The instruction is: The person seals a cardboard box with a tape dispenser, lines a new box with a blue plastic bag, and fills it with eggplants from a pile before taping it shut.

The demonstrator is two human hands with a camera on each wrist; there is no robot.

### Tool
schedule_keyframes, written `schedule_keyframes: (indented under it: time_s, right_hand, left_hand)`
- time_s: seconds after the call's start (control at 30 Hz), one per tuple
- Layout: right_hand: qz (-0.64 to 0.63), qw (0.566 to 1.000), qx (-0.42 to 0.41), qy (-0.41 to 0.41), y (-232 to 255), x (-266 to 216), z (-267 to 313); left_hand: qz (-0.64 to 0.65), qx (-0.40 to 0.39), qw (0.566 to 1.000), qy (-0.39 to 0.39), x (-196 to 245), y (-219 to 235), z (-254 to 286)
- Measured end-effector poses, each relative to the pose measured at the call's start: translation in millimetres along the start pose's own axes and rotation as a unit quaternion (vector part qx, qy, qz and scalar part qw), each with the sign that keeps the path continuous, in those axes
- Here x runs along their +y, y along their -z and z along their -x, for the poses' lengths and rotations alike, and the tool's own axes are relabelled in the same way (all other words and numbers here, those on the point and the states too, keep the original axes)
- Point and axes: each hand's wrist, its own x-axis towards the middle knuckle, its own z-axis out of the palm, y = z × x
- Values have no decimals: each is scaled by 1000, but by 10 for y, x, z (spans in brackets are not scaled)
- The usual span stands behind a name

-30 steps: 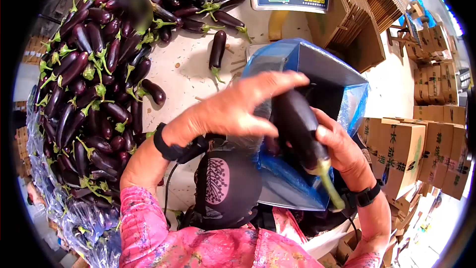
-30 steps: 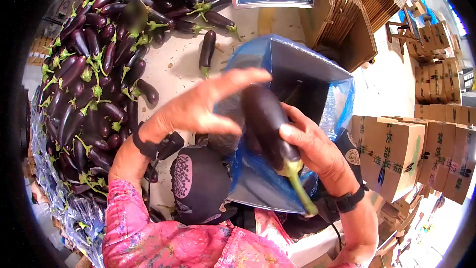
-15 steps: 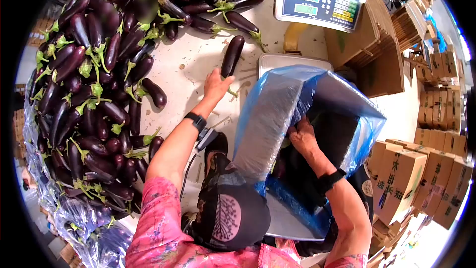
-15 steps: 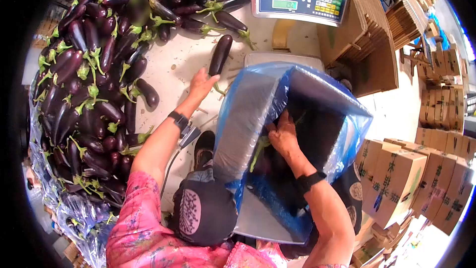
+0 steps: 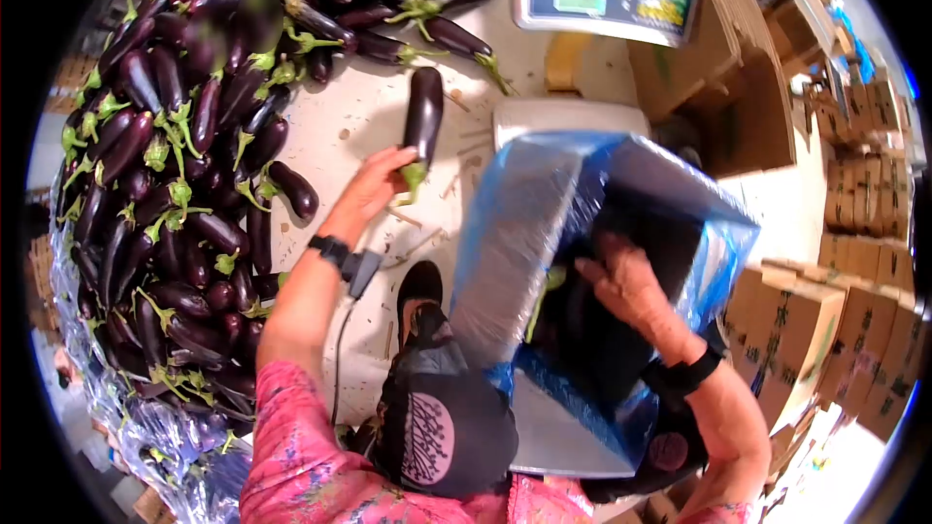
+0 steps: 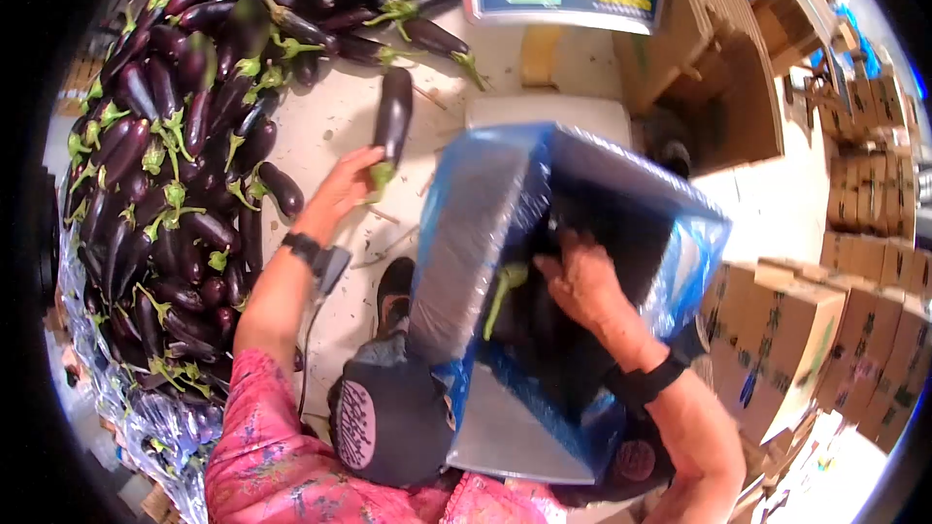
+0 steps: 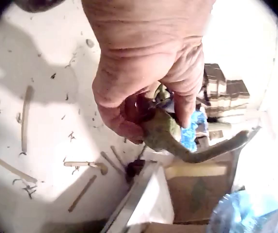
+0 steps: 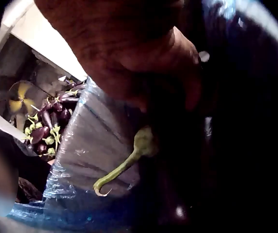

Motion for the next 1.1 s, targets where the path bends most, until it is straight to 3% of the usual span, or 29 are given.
schedule_keyframes:
  time_s: [0.03,0.13,0.2,0.23,0.33,0.5,0.57,0.63,0.67,0.8,0.87,0.9,0.97,1.1]
  right_hand:
    - [13,999,36,12,42,58,60]
    - [11,990,-69,-122,236,-9,108]
    - [34,987,-83,-134,-74,161,200]
    - [44,985,-89,-137,-262,247,207]
    - [5,972,-130,-194,-595,273,312]
    - [18,958,-140,-248,-859,264,347]
    - [20,953,-164,-252,-706,147,380]
    - [50,945,-207,-248,-663,103,376]
    - [63,941,-226,-245,-643,75,370]
    - [137,954,-200,-177,-305,-110,450]
    - [147,961,-173,-159,-74,-247,567]
    - [146,966,-163,-135,106,-351,653]
    - [148,975,-148,-82,509,-560,852]
    - [159,987,-14,-33,955,-554,1124]
  left_hand:
    - [4,-29,1000,-7,84,34,162]
    - [-13,-90,996,-18,392,-193,771]
    - [-20,-143,988,-55,554,-370,1081]
    - [-58,-109,989,-78,630,-531,1240]
    - [-83,-148,982,-85,886,-843,1587]
    - [-168,-197,964,-56,1142,-1332,1919]
    - [-186,-238,953,-10,1246,-1513,1988]
    - [-210,-274,938,31,1311,-1715,1986]
    - [-192,-348,916,59,1309,-1686,1898]
    - [-281,-403,864,110,1160,-1956,1667]
    - [-285,-377,870,139,1022,-2103,1622]
    - [-317,-419,838,146,1009,-2193,1544]
    - [-317,-396,847,159,820,-2302,1482]
    - [-387,-372,817,209,686,-2590,1307]
